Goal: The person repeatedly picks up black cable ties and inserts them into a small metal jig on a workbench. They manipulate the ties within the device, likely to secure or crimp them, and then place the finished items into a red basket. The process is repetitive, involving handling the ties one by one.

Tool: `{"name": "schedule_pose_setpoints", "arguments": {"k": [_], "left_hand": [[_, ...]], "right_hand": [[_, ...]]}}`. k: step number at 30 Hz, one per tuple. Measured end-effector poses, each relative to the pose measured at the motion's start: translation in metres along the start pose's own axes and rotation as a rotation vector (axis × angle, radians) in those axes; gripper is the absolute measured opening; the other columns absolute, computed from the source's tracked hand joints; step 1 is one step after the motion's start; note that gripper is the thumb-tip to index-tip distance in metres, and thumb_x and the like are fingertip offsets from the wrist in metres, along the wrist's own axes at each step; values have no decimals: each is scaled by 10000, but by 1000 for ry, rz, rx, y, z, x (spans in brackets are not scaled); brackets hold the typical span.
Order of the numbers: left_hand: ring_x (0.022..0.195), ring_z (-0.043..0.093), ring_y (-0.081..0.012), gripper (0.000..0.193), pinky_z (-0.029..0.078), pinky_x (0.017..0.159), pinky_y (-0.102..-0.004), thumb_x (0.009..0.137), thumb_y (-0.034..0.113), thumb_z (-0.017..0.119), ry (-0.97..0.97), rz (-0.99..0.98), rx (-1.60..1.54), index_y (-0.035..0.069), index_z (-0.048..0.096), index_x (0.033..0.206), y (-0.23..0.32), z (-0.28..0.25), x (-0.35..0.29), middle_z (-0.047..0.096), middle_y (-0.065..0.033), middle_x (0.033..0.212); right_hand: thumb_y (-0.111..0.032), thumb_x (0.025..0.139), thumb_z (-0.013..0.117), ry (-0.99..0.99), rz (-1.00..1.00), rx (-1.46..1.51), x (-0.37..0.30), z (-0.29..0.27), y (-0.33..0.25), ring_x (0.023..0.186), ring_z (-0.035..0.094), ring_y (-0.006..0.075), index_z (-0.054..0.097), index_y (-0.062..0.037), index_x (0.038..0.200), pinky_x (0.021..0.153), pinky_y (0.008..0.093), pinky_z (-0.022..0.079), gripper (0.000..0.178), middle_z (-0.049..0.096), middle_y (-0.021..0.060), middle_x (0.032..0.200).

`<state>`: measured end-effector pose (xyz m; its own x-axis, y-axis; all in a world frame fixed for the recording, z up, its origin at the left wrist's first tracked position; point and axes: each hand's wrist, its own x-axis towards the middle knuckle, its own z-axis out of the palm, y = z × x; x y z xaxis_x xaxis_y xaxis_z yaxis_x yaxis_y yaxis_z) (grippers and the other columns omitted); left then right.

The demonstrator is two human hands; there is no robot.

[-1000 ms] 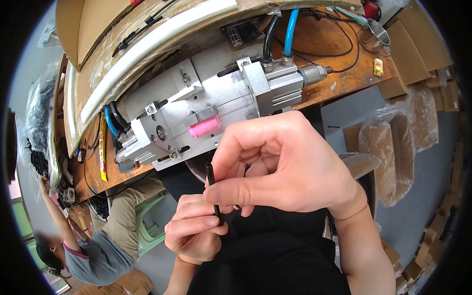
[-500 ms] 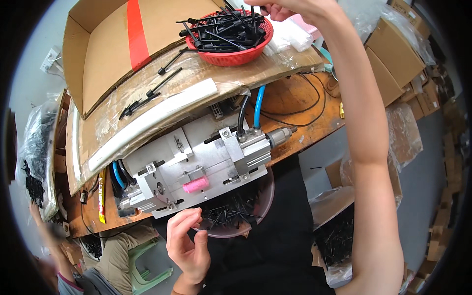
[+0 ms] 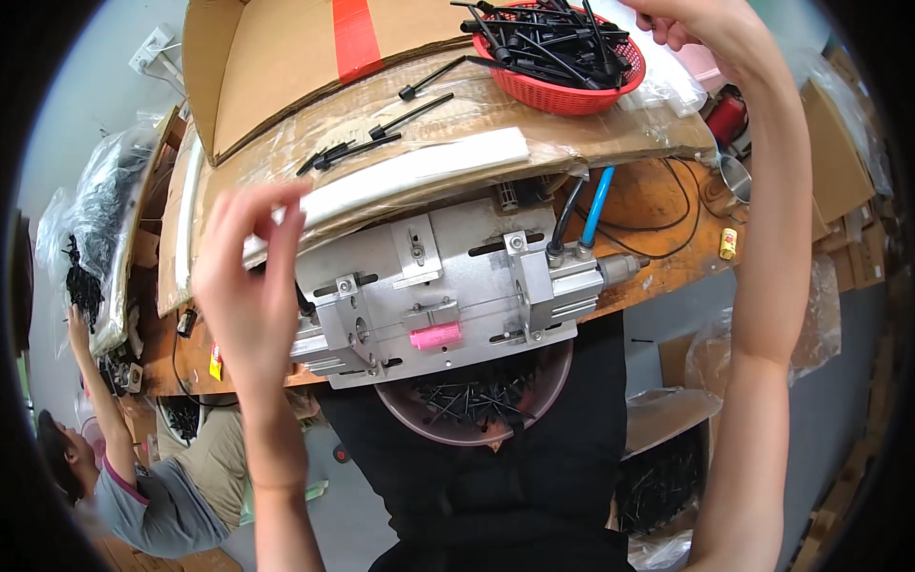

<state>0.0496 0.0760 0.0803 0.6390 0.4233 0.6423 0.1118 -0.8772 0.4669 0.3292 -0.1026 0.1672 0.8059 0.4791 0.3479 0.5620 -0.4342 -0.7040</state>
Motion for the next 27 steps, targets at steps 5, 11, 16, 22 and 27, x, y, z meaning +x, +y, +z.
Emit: {"name": "schedule_pose_setpoints", "arguments": {"k": [5,11,16,22,27], "left_hand": [[704,537,-196,195,457,678,-299,756,-64,641,-247,263,213,20,640,931,-46,12,52,623,-76,832],[751,552,-146,178,459,691,-274,773,-53,634,-443,25,14,25,633,933,-36,9,59,594,-49,812],[762,533,-129,190,446,693,-268,774,-14,665,-542,-103,23,46,639,952,-53,0,62,568,-39,840],[850,549,-157,180,433,689,-267,767,2,687,-428,235,248,77,665,929,-58,15,77,581,-54,874],[799,596,-227,152,467,702,-290,772,-29,669,-79,392,104,45,664,905,-49,20,65,631,-80,902]], "right_hand": [[-188,948,580,-73,-171,308,-25,-16,20,535,483,5,621,26,1089,429,136,310,259,572,5,756],[-114,885,625,-252,-109,656,-99,-15,15,566,579,73,588,49,1152,468,177,484,314,615,87,832],[-102,859,676,-388,-43,827,-130,30,8,584,598,122,539,63,1203,455,192,505,405,590,117,868],[-108,857,694,-394,10,989,-147,55,4,612,618,145,570,54,1083,467,212,527,305,625,137,821],[-93,870,674,-357,57,1010,-154,60,1,641,668,210,557,49,992,524,263,579,221,656,197,833]]}}
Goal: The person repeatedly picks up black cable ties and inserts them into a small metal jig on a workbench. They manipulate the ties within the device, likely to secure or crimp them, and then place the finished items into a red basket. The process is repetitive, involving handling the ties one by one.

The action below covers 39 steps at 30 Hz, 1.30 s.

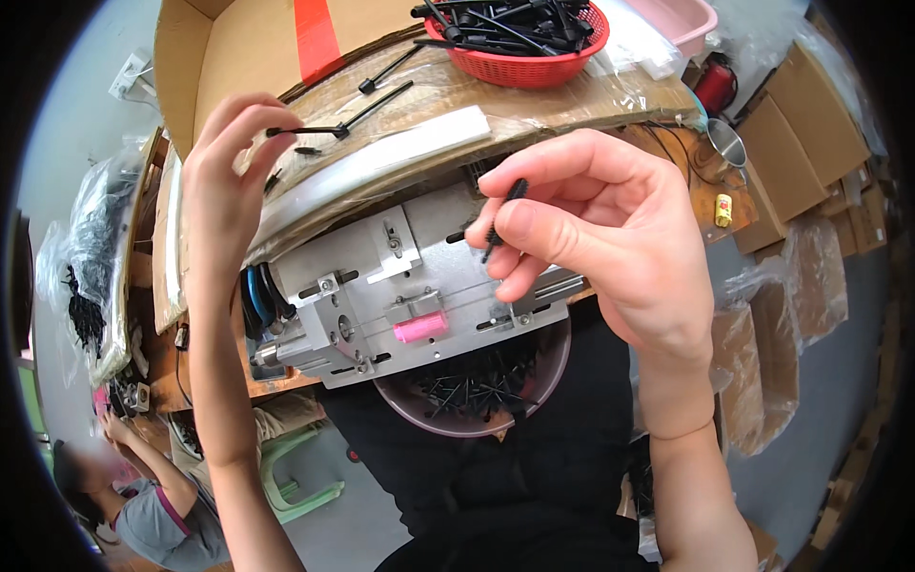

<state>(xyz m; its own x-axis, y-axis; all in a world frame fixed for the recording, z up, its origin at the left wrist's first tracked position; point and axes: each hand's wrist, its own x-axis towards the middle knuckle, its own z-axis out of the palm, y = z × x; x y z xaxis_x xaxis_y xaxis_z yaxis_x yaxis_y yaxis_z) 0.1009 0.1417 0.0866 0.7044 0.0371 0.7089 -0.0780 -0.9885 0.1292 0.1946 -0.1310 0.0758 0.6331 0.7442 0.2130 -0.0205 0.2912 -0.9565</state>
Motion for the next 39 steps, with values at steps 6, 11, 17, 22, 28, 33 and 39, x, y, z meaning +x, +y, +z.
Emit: {"name": "schedule_pose_setpoints", "arguments": {"k": [6,11,17,22,28,33,39], "left_hand": [[793,672,-161,159,564,738,-270,785,-91,698,-117,-745,-1150,-67,643,932,94,-18,-63,684,-128,881],[678,672,-259,218,578,630,-379,773,39,760,-152,-1118,-1546,-54,593,877,139,-9,-108,659,-186,755],[728,683,-301,206,580,689,-394,828,71,715,-255,-1175,-1589,-89,619,916,148,-10,-118,665,-211,768],[736,683,-313,216,579,701,-389,854,96,688,-318,-1218,-1607,-106,628,900,153,-14,-121,664,-212,758],[829,671,-210,196,534,722,-287,902,69,630,-320,-1111,-1746,-83,640,1026,150,-14,-132,686,-161,866],[877,667,-166,200,513,728,-238,925,26,594,-329,-1042,-1814,-75,640,1091,149,-14,-137,695,-139,930],[819,669,-189,214,556,734,-280,924,-1,574,-378,-1153,-1976,-59,565,1129,149,-17,-132,672,-145,887]], "right_hand": [[-94,897,637,21,51,70,-8,11,10,719,707,299,513,44,982,610,346,617,204,670,267,872],[-81,906,617,-27,114,143,-6,26,18,728,708,313,516,55,1000,615,350,619,194,672,261,854],[-41,897,606,-77,226,129,-7,29,17,716,710,297,541,60,987,597,330,618,151,674,251,828],[19,871,575,-98,292,85,-6,36,17,684,710,288,549,75,957,574,309,612,106,674,260,808],[52,848,562,-114,356,121,-8,38,13,655,706,294,543,95,940,548,314,613,103,668,281,793],[75,820,587,-147,399,77,-8,35,8,657,705,298,549,104,919,559,327,619,110,665,282,781],[106,780,629,-273,524,-28,5,24,-6,654,706,271,595,104,874,570,303,614,100,674,251,775]]}}
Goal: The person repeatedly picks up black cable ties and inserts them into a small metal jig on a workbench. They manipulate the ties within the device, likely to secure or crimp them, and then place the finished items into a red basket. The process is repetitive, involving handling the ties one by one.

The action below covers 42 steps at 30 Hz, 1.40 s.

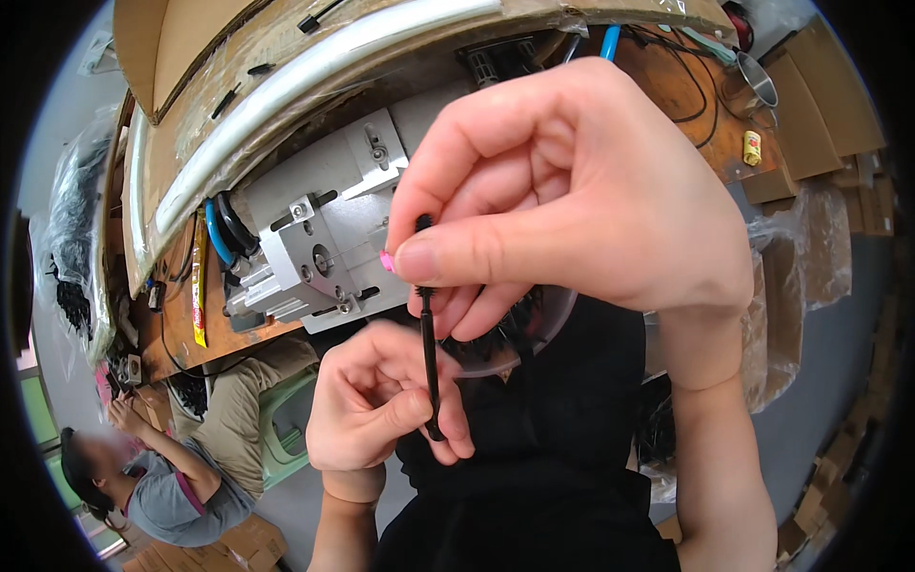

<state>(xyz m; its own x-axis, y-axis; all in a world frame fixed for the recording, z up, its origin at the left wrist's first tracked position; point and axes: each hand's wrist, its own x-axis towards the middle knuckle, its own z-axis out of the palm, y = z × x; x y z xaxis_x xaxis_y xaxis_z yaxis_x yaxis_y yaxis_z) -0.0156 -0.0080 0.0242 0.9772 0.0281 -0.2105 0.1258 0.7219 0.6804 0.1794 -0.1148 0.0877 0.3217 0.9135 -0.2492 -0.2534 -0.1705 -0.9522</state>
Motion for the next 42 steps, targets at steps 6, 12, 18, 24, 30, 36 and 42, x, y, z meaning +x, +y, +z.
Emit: {"name": "schedule_pose_setpoints", "arguments": {"k": [6,12,18,24,30,36,42], "left_hand": [[840,679,-255,317,597,734,-321,846,-102,615,40,239,-72,-50,486,1130,-18,1,-6,616,-204,1023],[912,672,-253,278,592,751,-308,753,-100,707,164,515,563,-66,665,1025,-28,6,-12,611,-199,1056],[773,650,-204,383,556,645,-287,669,-70,776,180,691,905,-58,679,1039,-33,3,-11,641,-147,947],[691,506,-172,719,436,602,-285,575,1,827,538,748,1564,-26,586,1251,-47,-2,3,558,-50,777],[772,495,-211,696,391,720,-346,644,75,780,726,609,1952,2,544,1295,-57,-15,24,538,-41,861],[812,490,-215,698,382,751,-358,682,95,757,737,525,2073,18,508,1329,-61,-19,30,518,-42,901],[814,485,-223,708,383,751,-367,694,78,751,696,467,2027,14,488,1348,-55,-15,27,511,-51,913]], "right_hand": [[81,781,660,22,26,-69,3,-4,-1,620,701,244,605,99,860,548,282,601,97,680,235,758],[83,771,672,4,31,-53,-1,-5,3,614,700,237,606,101,846,546,276,596,101,682,243,757],[93,771,667,-64,41,-66,-2,-4,4,623,702,224,612,108,874,565,259,591,118,686,238,768],[-39,891,610,161,-253,-240,-1,-1,34,743,704,200,633,80,1018,660,261,589,176,696,179,817],[-160,961,551,390,-393,-330,-8,1,43,700,695,189,638,64,984,635,260,579,241,688,158,771],[-180,978,523,507,-403,-322,-15,8,44,675,690,191,632,65,943,609,264,572,271,684,161,754],[-155,972,535,484,-368,-286,-14,8,44,659,686,202,627,68,955,606,274,569,242,680,161,743]]}}
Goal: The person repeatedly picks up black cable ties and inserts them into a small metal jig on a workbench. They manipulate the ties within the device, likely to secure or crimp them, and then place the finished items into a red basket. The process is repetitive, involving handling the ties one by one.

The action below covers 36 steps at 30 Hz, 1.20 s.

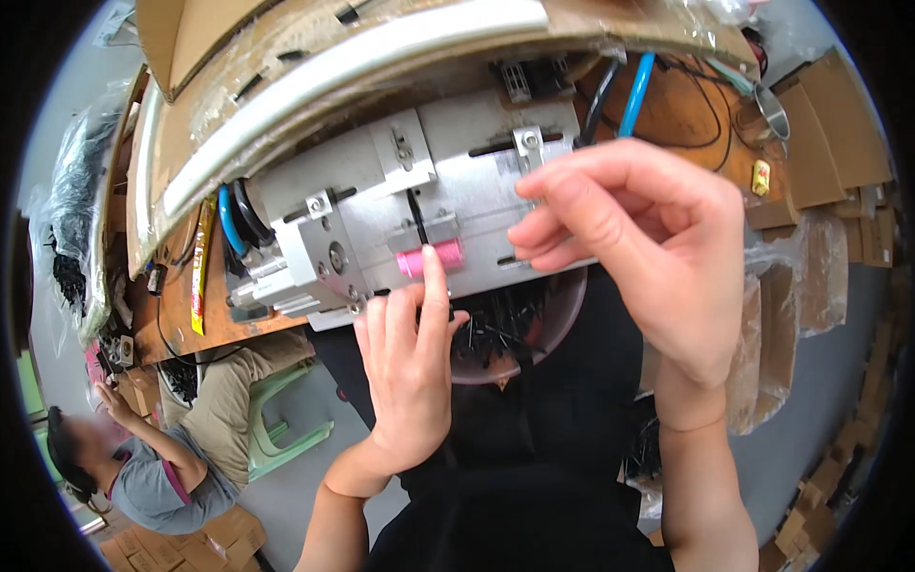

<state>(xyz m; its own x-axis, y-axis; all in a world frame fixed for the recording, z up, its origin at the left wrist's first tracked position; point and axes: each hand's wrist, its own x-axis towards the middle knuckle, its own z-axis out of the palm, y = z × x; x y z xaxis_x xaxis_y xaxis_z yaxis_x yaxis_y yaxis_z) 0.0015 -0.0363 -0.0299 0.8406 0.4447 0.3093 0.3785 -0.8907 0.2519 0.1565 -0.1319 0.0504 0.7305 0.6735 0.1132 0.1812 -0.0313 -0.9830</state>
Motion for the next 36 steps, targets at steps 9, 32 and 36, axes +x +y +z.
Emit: {"name": "schedule_pose_setpoints", "arguments": {"k": [9,32,36], "left_hand": [[865,554,-274,514,449,749,-381,739,23,714,180,104,-186,68,601,1238,-29,-61,69,559,-105,903],[779,518,-213,747,459,684,-322,596,-66,773,403,38,-516,-73,511,1296,-48,-37,9,556,-98,930],[759,524,-195,738,426,644,-303,593,30,798,375,103,-428,-59,539,1278,-41,-36,7,574,-82,919]], "right_hand": [[-4,849,647,9,-573,-467,75,20,-20,650,540,41,693,20,924,570,193,431,91,661,16,791],[11,782,472,-183,-815,-734,155,85,-11,808,575,443,561,64,863,720,478,461,131,580,284,824],[34,782,481,-137,-857,-789,136,68,-13,954,563,383,542,51,1131,864,431,445,354,587,240,1018]]}}
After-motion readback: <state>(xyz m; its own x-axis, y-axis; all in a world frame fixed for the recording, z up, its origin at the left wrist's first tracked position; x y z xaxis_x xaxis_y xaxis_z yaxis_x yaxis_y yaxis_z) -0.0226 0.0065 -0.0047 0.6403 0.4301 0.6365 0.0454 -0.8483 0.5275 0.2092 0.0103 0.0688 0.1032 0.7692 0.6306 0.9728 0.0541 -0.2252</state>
